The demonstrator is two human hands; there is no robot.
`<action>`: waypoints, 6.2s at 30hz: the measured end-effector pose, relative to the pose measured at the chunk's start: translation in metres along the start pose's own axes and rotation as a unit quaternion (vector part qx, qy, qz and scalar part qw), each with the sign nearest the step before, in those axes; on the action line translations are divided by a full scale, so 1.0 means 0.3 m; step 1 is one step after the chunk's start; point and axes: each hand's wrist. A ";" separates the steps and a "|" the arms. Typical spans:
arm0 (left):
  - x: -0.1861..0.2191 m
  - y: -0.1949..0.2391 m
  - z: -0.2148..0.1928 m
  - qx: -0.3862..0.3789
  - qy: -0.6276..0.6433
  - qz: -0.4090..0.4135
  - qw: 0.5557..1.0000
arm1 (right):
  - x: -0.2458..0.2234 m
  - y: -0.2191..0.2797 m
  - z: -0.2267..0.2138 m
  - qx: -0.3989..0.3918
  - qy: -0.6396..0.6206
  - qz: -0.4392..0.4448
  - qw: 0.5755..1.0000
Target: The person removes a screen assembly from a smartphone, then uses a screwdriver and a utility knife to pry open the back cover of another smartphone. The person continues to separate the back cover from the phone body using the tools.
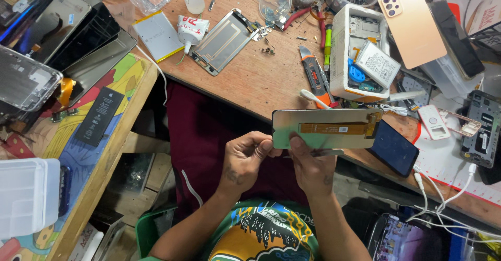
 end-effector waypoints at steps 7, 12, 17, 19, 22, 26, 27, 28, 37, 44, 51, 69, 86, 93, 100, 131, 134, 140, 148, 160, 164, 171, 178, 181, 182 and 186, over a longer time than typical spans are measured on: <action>0.006 -0.012 0.026 0.047 -0.048 -0.035 0.997 | -0.002 0.000 -0.014 0.029 0.093 -0.077 0.992; 0.031 -0.023 0.036 0.030 -0.079 -0.052 0.995 | -0.013 -0.006 -0.016 0.050 0.086 -0.089 0.991; 0.053 -0.044 0.058 0.031 -0.129 -0.035 0.991 | -0.014 0.003 0.001 0.076 0.226 -0.164 0.957; 0.062 -0.045 0.062 0.037 -0.147 -0.040 0.988 | -0.016 0.006 0.008 0.089 0.238 -0.156 0.955; 0.078 -0.047 0.069 0.043 -0.207 -0.007 0.977 | -0.024 0.003 0.015 0.075 0.233 -0.160 0.956; 0.095 -0.060 0.080 0.056 -0.311 0.063 0.947 | -0.022 0.006 0.025 0.047 0.226 -0.181 0.956; 0.098 -0.065 0.082 0.060 -0.322 0.059 0.943 | -0.019 0.006 0.026 0.048 0.225 -0.178 0.957; 0.101 -0.067 0.082 0.053 -0.335 0.080 0.937 | -0.018 0.006 0.025 0.048 0.236 -0.181 0.954; 0.113 -0.085 0.086 0.003 -0.362 0.224 0.905 | -0.043 -0.028 -0.005 0.069 0.295 -0.146 0.942; 0.108 -0.103 0.054 0.047 -0.318 0.171 0.931 | -0.098 -0.085 -0.026 -0.028 0.288 -0.035 0.957; 0.142 -0.127 0.046 0.069 -0.206 0.079 0.973 | -0.162 -0.232 -0.003 -0.181 0.331 0.096 0.921; 0.241 -0.356 0.000 -0.029 -0.289 0.060 0.955 | -0.376 -0.751 0.363 -0.230 0.613 -0.470 0.592; 0.251 -0.509 0.025 0.039 -0.321 0.191 0.927 | -0.124 -1.387 0.503 -0.310 0.676 -0.567 0.354; 0.236 -0.511 0.016 0.043 -0.334 0.233 0.912 | -0.133 -1.444 0.516 -0.308 0.691 -0.585 0.291; 0.230 -0.507 0.020 0.047 -0.361 0.205 0.909 | -0.190 -1.454 0.522 -0.270 0.674 -0.609 0.318; 0.192 -0.314 0.034 0.199 -0.121 0.215 0.948 | -0.416 -0.192 0.133 -0.053 0.397 -0.098 0.911; 0.172 -0.265 0.062 0.241 -0.115 0.203 0.942 | -0.264 -0.181 0.069 -0.012 0.281 -0.023 0.959; 0.110 -0.168 0.112 0.255 -0.067 0.165 0.950 | -0.023 -0.194 0.030 -0.134 0.041 0.092 0.986; 0.051 -0.123 0.107 0.227 -0.026 0.113 0.967 | 0.000 -0.167 0.050 -0.075 0.055 0.108 0.990; 0.019 -0.083 0.106 0.116 -0.053 0.048 0.991 | 0.000 -0.210 -0.012 -0.066 -0.019 0.047 0.997; 0.038 -0.112 0.080 0.125 -0.074 0.067 0.987 | 0.006 -0.201 -0.024 -0.049 0.032 0.042 0.997; 0.036 -0.126 0.084 0.153 -0.116 0.055 0.980 | 0.036 -0.184 -0.042 -0.019 0.022 0.028 0.999; 0.054 -0.114 0.089 0.128 -0.152 0.059 0.978 | 0.039 -0.178 -0.052 0.001 0.042 0.003 0.999; 0.058 -0.112 0.101 0.141 -0.168 0.075 0.973 | 0.030 -0.163 -0.041 0.014 0.091 -0.012 0.996; 0.059 -0.113 0.107 0.151 -0.175 0.077 0.970 | 0.027 -0.154 -0.036 0.021 0.113 -0.016 0.993; 0.066 -0.118 0.128 0.186 -0.248 0.105 0.945 | 0.015 -0.125 -0.016 0.051 0.193 -0.037 0.979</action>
Point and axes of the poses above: each hand's wrist, its own y-axis away from the middle knuckle, its own z-axis out of the palm, x = y × z, and after that the axes turned 13 degrees about x, right-handed
